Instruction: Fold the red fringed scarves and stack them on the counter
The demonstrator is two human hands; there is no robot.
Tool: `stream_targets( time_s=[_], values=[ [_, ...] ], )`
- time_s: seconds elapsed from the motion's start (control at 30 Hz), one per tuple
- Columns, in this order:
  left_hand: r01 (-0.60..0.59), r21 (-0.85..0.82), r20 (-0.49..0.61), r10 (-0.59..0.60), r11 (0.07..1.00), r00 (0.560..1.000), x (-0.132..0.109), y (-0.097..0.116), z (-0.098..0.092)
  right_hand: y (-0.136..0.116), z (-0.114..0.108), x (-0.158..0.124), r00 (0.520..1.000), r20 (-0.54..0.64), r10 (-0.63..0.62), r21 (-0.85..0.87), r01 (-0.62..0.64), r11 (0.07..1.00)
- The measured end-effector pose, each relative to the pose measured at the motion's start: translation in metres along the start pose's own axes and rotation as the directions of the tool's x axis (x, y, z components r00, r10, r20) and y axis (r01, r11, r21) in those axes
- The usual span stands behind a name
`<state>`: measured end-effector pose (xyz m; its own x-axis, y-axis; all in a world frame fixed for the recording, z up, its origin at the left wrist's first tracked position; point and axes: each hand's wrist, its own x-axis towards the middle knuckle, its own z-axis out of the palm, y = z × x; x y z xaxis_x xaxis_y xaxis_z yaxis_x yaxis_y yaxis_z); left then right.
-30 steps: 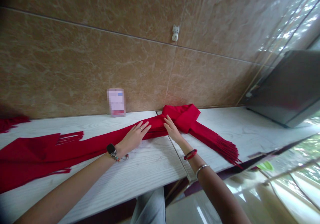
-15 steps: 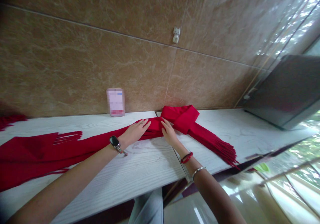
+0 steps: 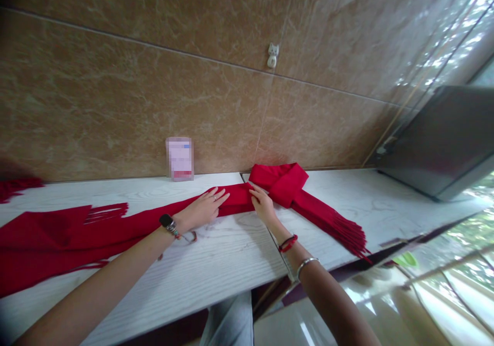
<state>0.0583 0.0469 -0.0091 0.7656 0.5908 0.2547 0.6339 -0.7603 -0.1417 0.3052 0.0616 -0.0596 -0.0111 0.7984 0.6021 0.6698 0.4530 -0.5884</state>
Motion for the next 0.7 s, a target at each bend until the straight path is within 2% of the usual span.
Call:
stream_targets(
  time_s=[0.2,0.33,0.5,0.7],
  values=[
    [0.007,-0.009,0.063,-0.006,1.000,0.998,0.000,-0.003,-0.006,-0.003,-0.001,0.005,0.999,0.033,0.043,-0.034,-0.042,0.999],
    [-0.008,0.048,0.050,0.006,0.999,0.999,0.002,0.001,-0.008,-0.004,-0.001,0.020,0.996,0.043,0.077,-0.028,-0.076,0.997],
    [-0.056,0.072,0.010,0.056,0.996,0.998,0.000,0.002,0.006,0.004,-0.003,0.035,0.991,0.070,0.112,-0.044,-0.109,0.993],
    [-0.096,0.106,-0.008,0.097,0.990,0.995,-0.004,0.000,0.016,-0.002,-0.007,0.026,0.989,0.127,0.078,-0.104,-0.065,0.992]
  ],
)
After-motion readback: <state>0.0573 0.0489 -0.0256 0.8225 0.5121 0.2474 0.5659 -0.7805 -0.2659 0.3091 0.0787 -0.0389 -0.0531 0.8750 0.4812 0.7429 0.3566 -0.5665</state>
